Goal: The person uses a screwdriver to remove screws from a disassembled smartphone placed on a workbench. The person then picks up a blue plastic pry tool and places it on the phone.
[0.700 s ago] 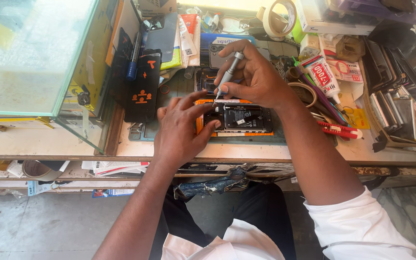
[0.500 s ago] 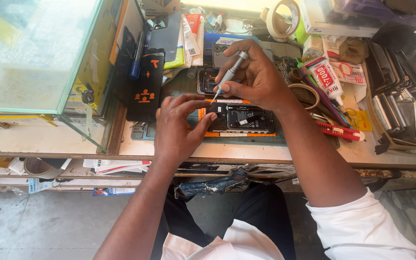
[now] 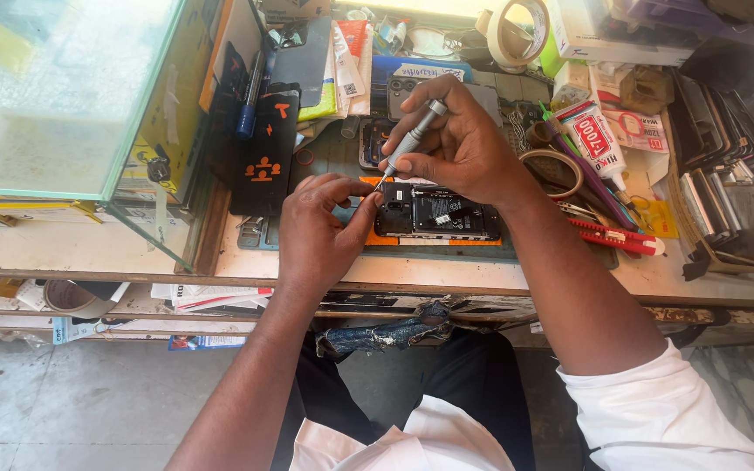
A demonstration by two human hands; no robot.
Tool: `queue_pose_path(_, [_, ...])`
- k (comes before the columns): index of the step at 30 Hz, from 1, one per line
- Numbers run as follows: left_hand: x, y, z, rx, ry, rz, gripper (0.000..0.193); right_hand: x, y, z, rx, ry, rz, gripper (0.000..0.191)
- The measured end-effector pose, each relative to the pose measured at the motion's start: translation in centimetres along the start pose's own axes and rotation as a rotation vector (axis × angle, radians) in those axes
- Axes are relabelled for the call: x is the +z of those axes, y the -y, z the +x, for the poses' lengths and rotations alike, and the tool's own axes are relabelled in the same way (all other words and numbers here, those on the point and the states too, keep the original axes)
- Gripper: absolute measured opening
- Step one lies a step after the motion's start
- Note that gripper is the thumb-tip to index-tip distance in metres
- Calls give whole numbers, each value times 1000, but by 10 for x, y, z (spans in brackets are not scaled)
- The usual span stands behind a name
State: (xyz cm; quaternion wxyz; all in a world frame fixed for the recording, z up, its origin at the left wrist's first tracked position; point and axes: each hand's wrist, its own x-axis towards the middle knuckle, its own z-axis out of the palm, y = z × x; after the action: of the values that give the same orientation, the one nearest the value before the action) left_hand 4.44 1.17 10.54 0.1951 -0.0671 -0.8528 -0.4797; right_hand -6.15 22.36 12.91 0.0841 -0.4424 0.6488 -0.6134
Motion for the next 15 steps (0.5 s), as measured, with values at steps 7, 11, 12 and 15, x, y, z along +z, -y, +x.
queue_pose_path(7, [11, 10, 6, 74, -12, 94, 12, -8, -4, 1, -15, 27, -3, 51])
queue_pose_path(11, [9, 9, 6, 101, 9, 118, 12, -7, 0, 1, 3, 47, -6, 50])
queue_pose_path(12, [8, 7, 6, 108, 16, 125, 12, -6, 2, 1, 7, 48, -9, 50])
queue_pose_path(15, [6, 1, 4, 96, 28, 127, 13, -6, 8, 0, 32, 63, 14, 50])
